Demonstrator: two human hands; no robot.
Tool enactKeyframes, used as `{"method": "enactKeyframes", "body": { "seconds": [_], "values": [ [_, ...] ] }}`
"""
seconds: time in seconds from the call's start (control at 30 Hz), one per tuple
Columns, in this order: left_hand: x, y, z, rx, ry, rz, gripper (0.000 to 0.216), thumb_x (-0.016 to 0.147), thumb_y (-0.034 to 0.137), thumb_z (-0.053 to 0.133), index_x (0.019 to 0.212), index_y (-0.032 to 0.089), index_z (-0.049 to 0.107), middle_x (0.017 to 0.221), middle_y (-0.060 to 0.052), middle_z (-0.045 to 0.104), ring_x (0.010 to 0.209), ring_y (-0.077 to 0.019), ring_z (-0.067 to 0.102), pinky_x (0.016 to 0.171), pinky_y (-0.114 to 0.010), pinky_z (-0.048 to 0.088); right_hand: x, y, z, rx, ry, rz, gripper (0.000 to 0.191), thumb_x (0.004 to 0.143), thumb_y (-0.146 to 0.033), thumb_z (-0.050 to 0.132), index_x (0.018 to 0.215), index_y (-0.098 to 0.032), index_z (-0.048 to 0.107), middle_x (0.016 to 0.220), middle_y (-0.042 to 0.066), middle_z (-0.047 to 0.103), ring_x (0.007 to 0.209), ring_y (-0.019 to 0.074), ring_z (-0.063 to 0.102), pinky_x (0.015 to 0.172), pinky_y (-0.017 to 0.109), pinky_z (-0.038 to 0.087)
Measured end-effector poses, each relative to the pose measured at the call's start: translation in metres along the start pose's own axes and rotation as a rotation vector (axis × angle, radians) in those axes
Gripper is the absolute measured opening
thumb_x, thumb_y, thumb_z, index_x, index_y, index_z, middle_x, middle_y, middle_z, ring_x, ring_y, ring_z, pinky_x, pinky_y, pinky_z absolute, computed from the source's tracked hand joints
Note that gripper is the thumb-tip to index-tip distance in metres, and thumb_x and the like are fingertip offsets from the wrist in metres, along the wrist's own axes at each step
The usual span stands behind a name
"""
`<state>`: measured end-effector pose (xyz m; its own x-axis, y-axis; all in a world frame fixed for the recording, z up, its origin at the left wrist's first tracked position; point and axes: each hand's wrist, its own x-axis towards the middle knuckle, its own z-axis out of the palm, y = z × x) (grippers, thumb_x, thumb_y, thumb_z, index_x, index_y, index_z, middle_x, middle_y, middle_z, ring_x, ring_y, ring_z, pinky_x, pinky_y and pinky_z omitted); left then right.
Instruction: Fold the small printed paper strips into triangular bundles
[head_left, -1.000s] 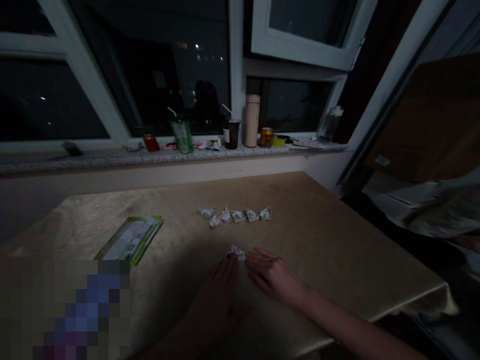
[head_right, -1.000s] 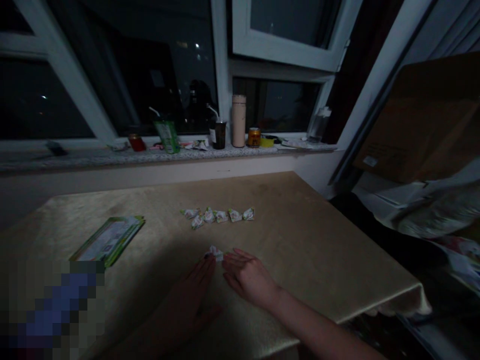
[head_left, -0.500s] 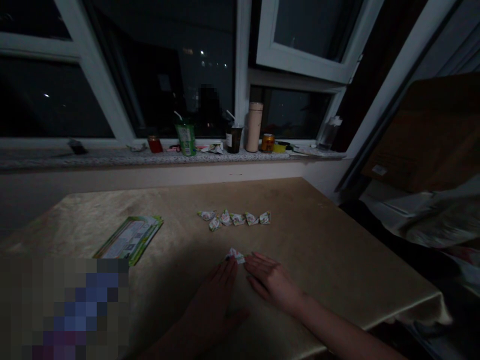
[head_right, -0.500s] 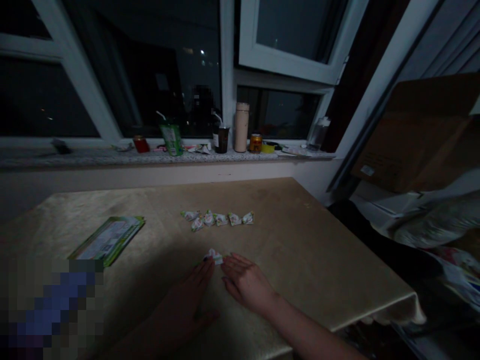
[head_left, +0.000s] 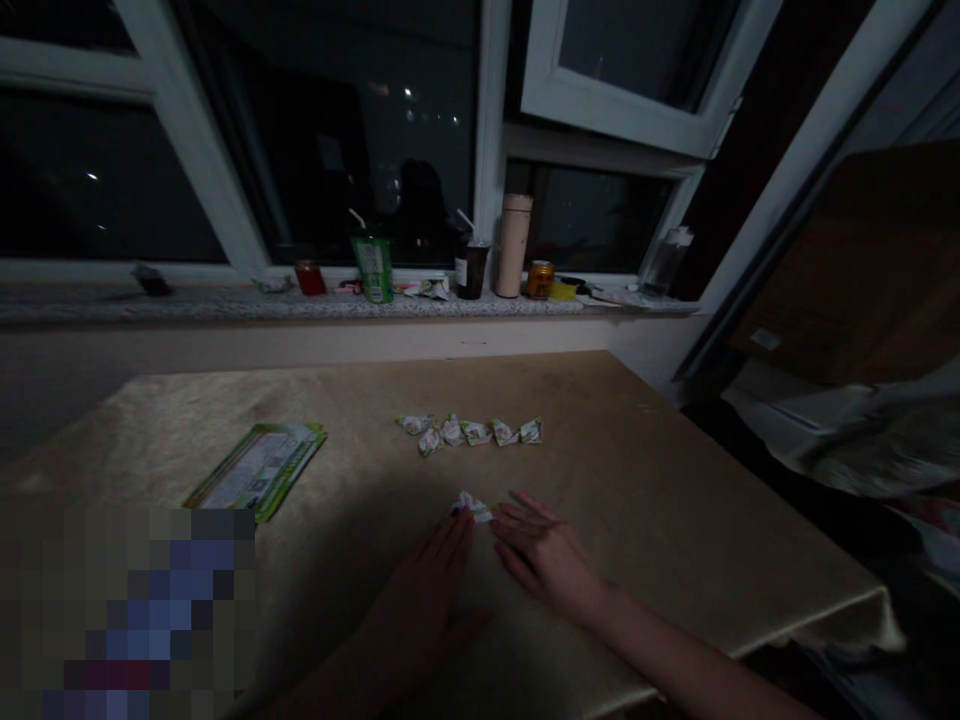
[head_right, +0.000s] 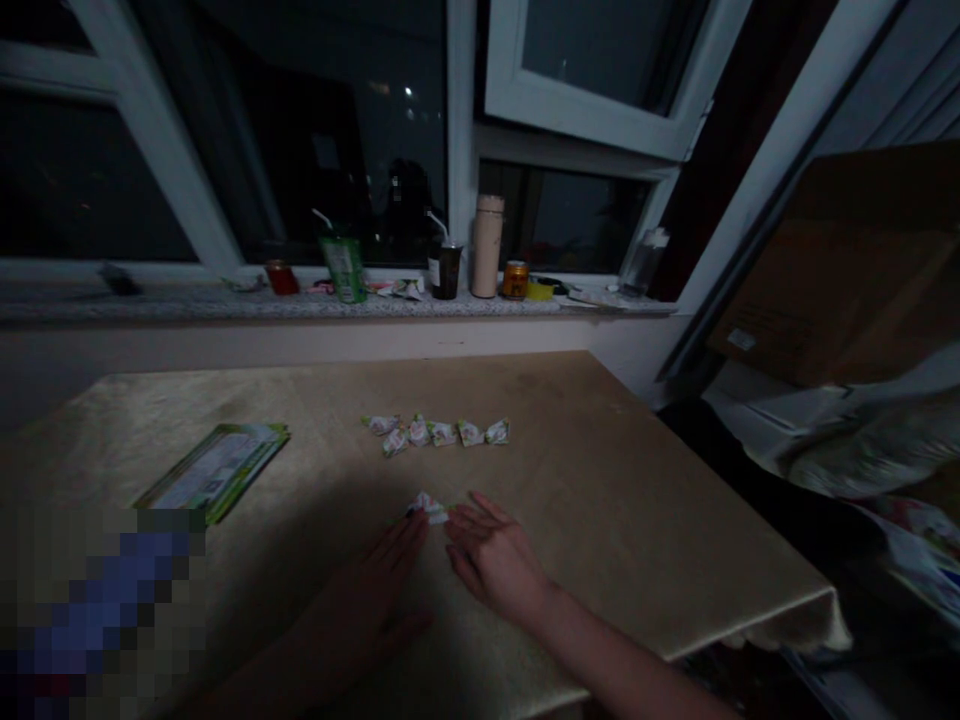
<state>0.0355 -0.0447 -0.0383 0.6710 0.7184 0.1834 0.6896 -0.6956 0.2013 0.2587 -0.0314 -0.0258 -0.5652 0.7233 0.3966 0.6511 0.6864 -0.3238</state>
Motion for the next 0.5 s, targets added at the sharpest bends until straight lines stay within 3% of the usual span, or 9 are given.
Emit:
{"method": "enactKeyframes", "body": {
  "seconds": [0.13, 0.37, 0.5],
  "values": [
    [-0.002, -0.001, -0.001, -0.002, -0.032, -0.023, 0.086, 0.083, 0.050, 0.057, 0.148, 0.013, 0.014, 0.151, -0.018, 0.019, 0.136, -0.0329, 0.026, 0.107, -0.047, 0.032, 0.001, -0.001, 0.000, 0.007, 0.004, -0.002, 0.025, 0.090, -0.017, 0.045, 0.110, -0.018, 0.061, 0.113, 0.006, 0.067, 0.112, 0.0167, 0.058, 0.114, 0.040, 0.026],
    [0.004, 0.002, -0.024, -0.089, -0.181, -0.080, 0.092, 0.075, 0.048, 0.065, 0.147, 0.012, 0.020, 0.151, -0.018, 0.020, 0.136, -0.0325, 0.027, 0.107, -0.046, 0.032, 0.001, -0.001, 0.002, -0.008, 0.015, 0.004, 0.024, 0.089, -0.017, 0.045, 0.107, -0.017, 0.061, 0.113, 0.007, 0.067, 0.112, 0.0174, 0.058, 0.114, 0.041, 0.025],
    [0.006, 0.003, -0.029, -0.099, -0.203, -0.088, 0.092, 0.075, 0.050, 0.065, 0.147, 0.013, 0.022, 0.151, -0.018, 0.021, 0.135, -0.0324, 0.028, 0.107, -0.046, 0.032, 0.001, -0.001, 0.002, -0.001, 0.023, -0.004, 0.024, 0.089, -0.016, 0.046, 0.107, -0.018, 0.061, 0.113, 0.006, 0.067, 0.112, 0.0169, 0.058, 0.115, 0.041, 0.023]
  ]
}}
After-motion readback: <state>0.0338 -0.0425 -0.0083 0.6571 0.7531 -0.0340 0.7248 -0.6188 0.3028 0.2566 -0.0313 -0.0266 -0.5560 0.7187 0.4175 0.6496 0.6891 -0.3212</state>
